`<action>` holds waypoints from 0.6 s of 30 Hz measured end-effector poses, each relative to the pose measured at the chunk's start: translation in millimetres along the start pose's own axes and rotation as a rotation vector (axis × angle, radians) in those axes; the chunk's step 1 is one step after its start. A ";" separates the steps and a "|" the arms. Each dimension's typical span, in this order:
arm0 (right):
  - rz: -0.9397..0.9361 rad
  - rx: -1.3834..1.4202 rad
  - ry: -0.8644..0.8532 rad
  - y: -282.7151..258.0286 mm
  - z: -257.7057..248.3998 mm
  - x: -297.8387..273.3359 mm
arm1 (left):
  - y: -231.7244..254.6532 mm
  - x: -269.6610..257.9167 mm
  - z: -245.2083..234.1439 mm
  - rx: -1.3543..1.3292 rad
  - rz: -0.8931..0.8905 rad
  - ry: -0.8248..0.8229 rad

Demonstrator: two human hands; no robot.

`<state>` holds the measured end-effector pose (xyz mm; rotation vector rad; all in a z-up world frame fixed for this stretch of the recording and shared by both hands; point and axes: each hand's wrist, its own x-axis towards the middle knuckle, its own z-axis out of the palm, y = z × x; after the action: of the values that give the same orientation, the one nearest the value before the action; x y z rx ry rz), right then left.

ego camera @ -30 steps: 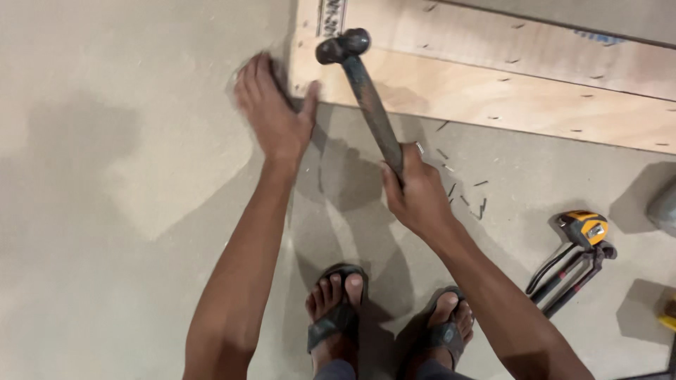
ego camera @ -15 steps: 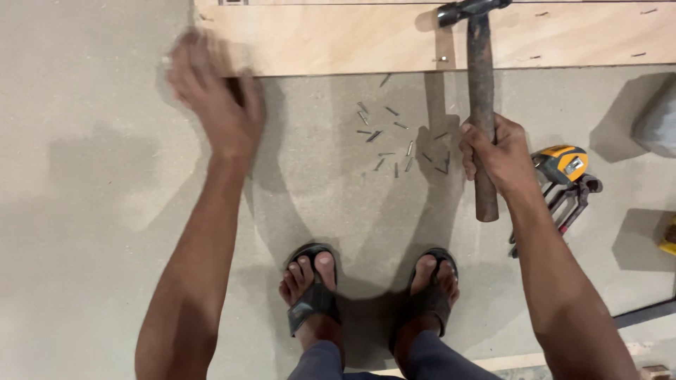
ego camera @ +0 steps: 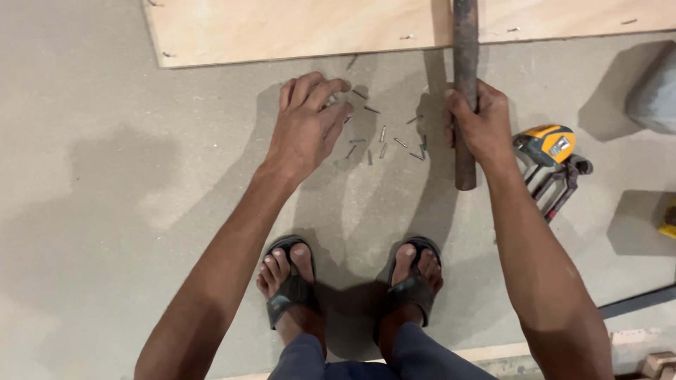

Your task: The person hammers several nails into a wooden board on the floor, using a hammer while holding each nail in place by hand.

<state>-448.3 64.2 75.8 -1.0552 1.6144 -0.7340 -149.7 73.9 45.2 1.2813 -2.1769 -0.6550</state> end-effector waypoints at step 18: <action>0.029 0.012 -0.045 -3.7 -5.9 2.7 | 77.6 30.4 62.9 0.057 0.166 -0.442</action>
<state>-453.3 59.9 79.5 -1.0310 1.5825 -0.6951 -252.7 89.4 53.8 1.0389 -2.6397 -0.8779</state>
